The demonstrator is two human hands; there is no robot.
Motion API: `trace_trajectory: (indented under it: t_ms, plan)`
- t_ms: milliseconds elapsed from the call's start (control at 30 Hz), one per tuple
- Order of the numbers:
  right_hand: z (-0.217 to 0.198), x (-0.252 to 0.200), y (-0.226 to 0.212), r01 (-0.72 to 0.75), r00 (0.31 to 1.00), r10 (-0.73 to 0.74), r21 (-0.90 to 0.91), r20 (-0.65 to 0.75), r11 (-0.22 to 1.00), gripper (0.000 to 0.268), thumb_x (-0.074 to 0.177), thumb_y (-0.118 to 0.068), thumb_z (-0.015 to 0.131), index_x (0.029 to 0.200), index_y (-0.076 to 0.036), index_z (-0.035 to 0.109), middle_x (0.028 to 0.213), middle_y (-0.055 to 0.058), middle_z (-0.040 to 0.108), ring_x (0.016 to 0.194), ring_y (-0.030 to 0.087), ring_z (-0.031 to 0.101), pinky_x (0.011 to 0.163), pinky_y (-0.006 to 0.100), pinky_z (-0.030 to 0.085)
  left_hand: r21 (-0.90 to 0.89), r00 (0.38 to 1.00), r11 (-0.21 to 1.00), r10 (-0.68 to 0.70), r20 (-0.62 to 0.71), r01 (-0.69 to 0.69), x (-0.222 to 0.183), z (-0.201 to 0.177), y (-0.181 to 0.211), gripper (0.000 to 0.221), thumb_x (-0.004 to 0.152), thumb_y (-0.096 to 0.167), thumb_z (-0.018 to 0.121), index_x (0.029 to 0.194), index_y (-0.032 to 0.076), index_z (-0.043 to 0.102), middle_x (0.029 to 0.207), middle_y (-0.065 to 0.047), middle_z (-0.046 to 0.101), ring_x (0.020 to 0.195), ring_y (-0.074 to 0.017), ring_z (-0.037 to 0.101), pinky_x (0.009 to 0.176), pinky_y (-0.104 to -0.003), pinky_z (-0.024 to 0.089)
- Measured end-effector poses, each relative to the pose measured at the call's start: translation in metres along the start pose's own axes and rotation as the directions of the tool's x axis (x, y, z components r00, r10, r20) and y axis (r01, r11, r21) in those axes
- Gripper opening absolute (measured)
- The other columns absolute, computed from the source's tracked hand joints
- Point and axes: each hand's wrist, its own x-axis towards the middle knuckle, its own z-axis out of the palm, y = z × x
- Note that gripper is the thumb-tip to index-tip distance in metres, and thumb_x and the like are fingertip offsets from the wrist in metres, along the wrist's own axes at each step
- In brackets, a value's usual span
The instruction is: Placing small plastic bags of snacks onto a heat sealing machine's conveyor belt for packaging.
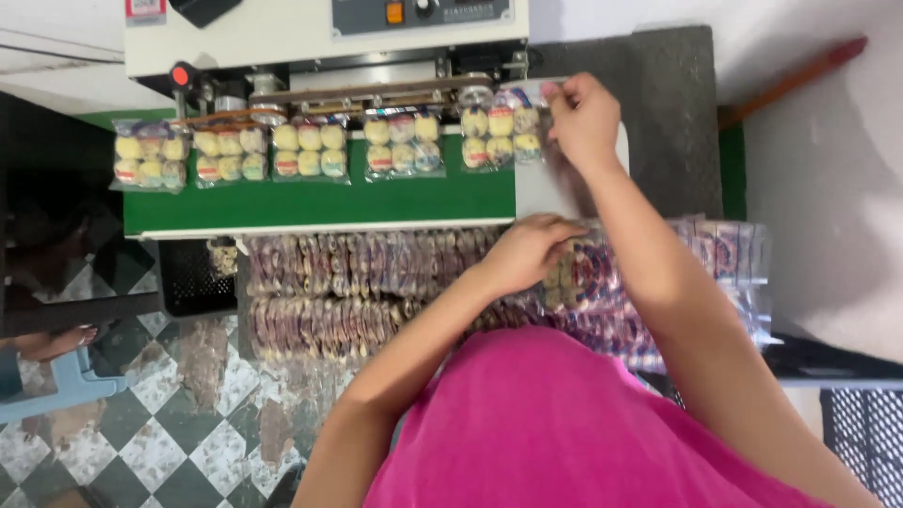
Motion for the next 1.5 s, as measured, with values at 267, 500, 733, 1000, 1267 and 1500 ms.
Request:
trace_trajectory:
  t_ms: [267,500,733,1000,1267,1500]
  plan:
    - [-0.129,-0.113,-0.032,-0.124,0.991,0.114,0.151,0.074,0.981,0.009,0.108,-0.015,0.070,0.102,-0.008,0.071,0.074,0.006,0.071,0.057,0.015,0.072,0.043,0.025,0.053,0.508,0.990,0.851,0.091,0.108,-0.134,0.050,0.069,-0.052,0.014,0.093,0.027,0.067,0.093,0.017,0.077,0.093,-0.006,0.060,0.087,-0.0329,0.064,0.074,-0.047,0.052]
    - [-0.182,-0.234,0.022,-0.217,0.976,0.184,0.578,0.115,0.787,0.044,0.094,-0.020,0.081,0.128,0.004,0.069,0.104,0.020,0.069,0.089,0.022,0.071,0.071,0.036,0.065,-0.121,0.961,0.988,0.124,0.246,-0.097,0.052,-0.038,0.048,0.017,0.089,0.011,0.081,0.091,0.011,0.064,0.090,-0.009,0.064,0.099,-0.0402,0.069,0.090,-0.048,0.054]
    - [-0.162,-0.225,-0.010,-0.125,0.984,-0.030,0.807,0.174,0.577,0.092,0.067,-0.025,0.095,0.144,0.004,0.055,0.148,0.018,0.056,0.141,0.023,0.052,0.126,0.045,0.037,-0.576,0.983,0.813,-0.160,-0.087,0.081,0.046,-0.037,0.057,0.014,0.096,0.009,0.081,0.102,0.015,0.069,0.081,0.004,0.069,0.081,-0.0086,0.067,0.084,-0.026,0.056]
    - [-0.111,-0.158,-0.020,0.160,0.958,0.009,0.558,-0.288,0.814,0.020,0.106,0.005,0.070,0.108,-0.007,0.054,0.077,0.008,0.064,0.065,0.006,0.056,0.060,0.021,0.041,-0.790,0.587,0.610,-0.616,-0.526,-0.068,0.039,-0.040,0.065,0.034,0.078,0.002,0.094,0.089,0.009,0.062,0.072,0.004,0.058,0.069,-0.0035,0.063,0.063,-0.019,0.054]
    - [-0.111,-0.144,-0.068,0.271,0.959,-0.208,0.400,-0.194,0.876,0.023,0.104,0.009,0.057,0.114,-0.007,0.069,0.085,0.012,0.073,0.080,0.016,0.067,0.077,0.033,0.055,-0.646,0.615,0.762,-0.489,-0.619,-0.044,0.012,-0.076,0.086,0.019,0.090,0.003,0.085,0.106,0.010,0.077,0.079,0.002,0.056,0.080,-0.0031,0.056,0.079,-0.021,0.054]
    - [-0.107,-0.109,-0.042,0.332,0.914,-0.394,0.384,0.095,0.862,0.041,0.087,0.001,0.083,0.126,-0.010,0.080,0.099,0.006,0.071,0.101,0.022,0.062,0.101,0.040,0.050,0.081,0.732,0.981,-0.076,-0.677,0.177,-0.003,-0.091,0.038,0.024,0.096,0.010,0.081,0.119,0.015,0.081,0.093,-0.006,0.066,0.091,-0.0281,0.070,0.089,-0.039,0.058]
